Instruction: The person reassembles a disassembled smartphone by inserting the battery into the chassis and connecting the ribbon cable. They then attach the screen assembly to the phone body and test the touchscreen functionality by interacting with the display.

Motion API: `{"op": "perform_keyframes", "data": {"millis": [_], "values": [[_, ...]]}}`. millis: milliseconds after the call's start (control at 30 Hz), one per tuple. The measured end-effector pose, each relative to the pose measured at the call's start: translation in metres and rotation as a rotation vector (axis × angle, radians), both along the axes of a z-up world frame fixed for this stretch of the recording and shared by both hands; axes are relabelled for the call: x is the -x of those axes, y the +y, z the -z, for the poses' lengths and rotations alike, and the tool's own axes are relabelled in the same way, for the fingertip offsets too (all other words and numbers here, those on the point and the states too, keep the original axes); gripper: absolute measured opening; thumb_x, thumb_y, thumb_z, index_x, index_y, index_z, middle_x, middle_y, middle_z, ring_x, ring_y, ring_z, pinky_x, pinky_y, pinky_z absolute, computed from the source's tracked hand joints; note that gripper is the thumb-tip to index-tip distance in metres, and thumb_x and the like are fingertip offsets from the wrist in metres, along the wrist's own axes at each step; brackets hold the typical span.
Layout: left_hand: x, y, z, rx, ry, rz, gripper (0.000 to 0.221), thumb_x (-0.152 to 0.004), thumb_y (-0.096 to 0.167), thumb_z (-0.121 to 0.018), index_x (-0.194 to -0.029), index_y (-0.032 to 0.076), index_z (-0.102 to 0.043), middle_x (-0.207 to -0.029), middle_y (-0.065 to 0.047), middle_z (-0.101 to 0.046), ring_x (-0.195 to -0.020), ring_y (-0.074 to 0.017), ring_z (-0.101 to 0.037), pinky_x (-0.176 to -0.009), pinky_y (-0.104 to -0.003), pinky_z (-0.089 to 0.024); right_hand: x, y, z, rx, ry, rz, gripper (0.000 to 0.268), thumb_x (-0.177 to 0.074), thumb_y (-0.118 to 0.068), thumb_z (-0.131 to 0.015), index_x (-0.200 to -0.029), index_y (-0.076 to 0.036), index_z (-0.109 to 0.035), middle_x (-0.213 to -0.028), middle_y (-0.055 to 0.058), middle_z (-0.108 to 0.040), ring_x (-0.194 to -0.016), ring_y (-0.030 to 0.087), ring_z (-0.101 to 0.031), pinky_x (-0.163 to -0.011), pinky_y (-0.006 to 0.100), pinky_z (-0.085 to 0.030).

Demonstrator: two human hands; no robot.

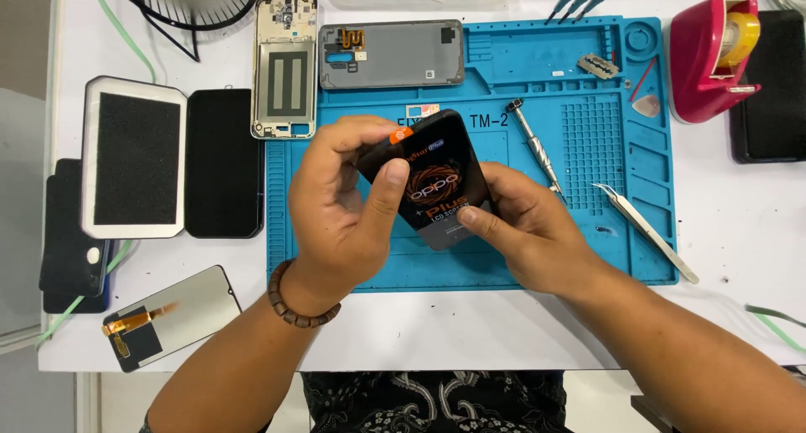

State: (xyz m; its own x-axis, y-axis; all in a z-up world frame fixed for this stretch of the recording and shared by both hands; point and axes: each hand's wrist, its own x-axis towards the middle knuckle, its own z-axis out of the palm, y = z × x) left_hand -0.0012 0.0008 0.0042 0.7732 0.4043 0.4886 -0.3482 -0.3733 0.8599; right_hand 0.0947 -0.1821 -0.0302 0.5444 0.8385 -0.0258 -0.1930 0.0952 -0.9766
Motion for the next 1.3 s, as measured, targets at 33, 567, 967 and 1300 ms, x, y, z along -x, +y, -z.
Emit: {"op": "perform_keyframes", "data": {"millis": [33,567,967,1300], "values": [[0.000,0.000,0.001,0.002,0.000,-0.002,0.024,-0.106,0.022,-0.055,-0.118,0.001,-0.055,-0.110,-0.014,-0.063,-0.100,-0.0251,-0.065,-0.087,-0.032,-0.058,0.000,0.000,0.001,0.002,0.000,-0.002,0.036,-0.101,-0.013,-0.059,-0.135,-0.001,-0.057,-0.113,0.009,-0.067,-0.102,0.020,-0.066,-0.089,0.039,-0.065],[0.002,0.002,-0.008,-0.235,-0.156,-0.124,0.012,-0.103,0.006,-0.060,-0.113,0.002,-0.057,-0.104,-0.015,-0.063,-0.100,-0.0283,-0.065,-0.091,-0.037,-0.060,0.001,0.000,0.001,0.027,-0.232,-0.006,0.037,-0.102,-0.013,-0.057,-0.137,0.000,-0.057,-0.119,0.010,-0.069,-0.106,0.020,-0.067,-0.096,0.033,-0.058],[0.005,0.008,-0.002,-0.494,-0.220,-0.168,0.006,-0.103,0.002,-0.063,-0.109,0.005,-0.064,-0.111,-0.021,-0.065,-0.096,-0.0334,-0.070,-0.083,-0.040,-0.064,0.002,-0.002,0.004,0.022,-0.214,0.025,0.035,-0.102,-0.009,-0.058,-0.136,-0.001,-0.058,-0.117,0.009,-0.069,-0.105,0.019,-0.066,-0.094,0.032,-0.057],[-0.002,0.002,-0.005,-0.258,-0.191,-0.165,0.023,-0.105,0.010,-0.061,-0.124,0.003,-0.051,-0.122,-0.019,-0.060,-0.111,-0.0311,-0.065,-0.098,-0.037,-0.065,-0.003,-0.001,0.001,0.060,-0.247,0.063,0.034,-0.102,-0.016,-0.057,-0.134,-0.002,-0.059,-0.111,0.006,-0.068,-0.099,0.016,-0.066,-0.090,0.031,-0.057]]}}
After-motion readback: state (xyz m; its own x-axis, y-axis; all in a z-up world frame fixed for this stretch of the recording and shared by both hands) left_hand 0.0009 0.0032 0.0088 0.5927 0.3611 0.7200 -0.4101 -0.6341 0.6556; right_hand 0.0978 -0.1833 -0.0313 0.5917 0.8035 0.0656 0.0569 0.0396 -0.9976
